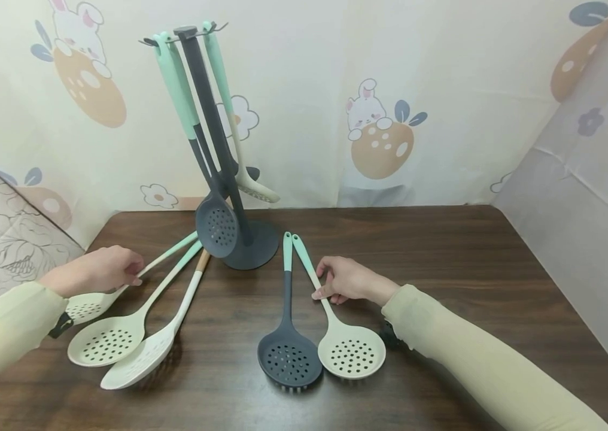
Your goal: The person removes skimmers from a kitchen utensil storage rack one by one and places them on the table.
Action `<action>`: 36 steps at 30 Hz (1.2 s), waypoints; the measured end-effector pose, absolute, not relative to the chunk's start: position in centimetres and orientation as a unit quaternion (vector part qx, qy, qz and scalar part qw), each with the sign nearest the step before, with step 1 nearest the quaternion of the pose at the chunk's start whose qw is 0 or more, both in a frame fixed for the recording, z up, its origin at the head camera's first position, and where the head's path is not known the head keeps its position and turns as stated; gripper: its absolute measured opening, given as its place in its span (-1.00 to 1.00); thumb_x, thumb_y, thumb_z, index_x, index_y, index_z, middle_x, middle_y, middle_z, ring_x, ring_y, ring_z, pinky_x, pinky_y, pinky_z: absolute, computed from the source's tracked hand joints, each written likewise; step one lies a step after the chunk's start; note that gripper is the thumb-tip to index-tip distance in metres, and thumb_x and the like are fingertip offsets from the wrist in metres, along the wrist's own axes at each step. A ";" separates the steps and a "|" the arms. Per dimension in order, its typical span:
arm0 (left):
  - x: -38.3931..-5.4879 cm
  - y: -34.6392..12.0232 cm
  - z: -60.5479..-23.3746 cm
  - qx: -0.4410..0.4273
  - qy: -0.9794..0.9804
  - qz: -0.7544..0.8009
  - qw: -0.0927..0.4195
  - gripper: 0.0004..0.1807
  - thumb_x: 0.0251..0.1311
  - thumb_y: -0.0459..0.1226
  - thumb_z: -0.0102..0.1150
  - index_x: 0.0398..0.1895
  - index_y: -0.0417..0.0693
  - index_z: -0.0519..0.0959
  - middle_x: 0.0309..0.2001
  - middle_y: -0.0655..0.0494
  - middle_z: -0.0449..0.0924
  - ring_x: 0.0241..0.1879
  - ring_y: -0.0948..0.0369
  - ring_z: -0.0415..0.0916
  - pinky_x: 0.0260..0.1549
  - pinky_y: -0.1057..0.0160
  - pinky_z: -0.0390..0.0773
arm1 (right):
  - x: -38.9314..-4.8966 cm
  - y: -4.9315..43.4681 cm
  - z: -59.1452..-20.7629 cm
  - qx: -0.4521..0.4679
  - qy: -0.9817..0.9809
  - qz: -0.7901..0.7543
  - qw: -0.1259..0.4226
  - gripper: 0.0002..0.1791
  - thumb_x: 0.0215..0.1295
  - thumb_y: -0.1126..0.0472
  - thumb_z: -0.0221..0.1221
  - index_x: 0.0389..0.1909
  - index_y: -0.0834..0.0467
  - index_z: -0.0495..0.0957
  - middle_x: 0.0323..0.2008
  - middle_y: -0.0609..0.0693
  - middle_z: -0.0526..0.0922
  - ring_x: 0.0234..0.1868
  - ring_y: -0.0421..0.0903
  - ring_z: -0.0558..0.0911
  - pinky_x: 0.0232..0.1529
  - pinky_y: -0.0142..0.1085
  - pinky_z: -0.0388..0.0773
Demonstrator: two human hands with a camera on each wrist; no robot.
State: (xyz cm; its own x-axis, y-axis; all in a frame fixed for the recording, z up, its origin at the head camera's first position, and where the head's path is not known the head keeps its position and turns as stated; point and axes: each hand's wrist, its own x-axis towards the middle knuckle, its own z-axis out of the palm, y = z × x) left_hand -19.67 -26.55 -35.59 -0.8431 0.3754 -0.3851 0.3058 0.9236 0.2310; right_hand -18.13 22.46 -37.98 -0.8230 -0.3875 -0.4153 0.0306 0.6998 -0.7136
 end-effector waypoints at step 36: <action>-19.6 -26.0 -35.2 0.152 0.947 0.061 0.278 -0.72 0.23 -0.32 0.31 -0.59 -0.05 0.46 -0.67 0.14 0.45 -0.67 0.26 0.35 -0.60 0.28 0.33 | -18.3 22.4 -38.2 -0.099 0.881 -0.366 0.282 -0.47 0.08 0.18 0.49 -0.02 0.20 0.43 -0.52 0.06 0.56 -0.55 -0.10 0.56 -0.44 -0.24 0.58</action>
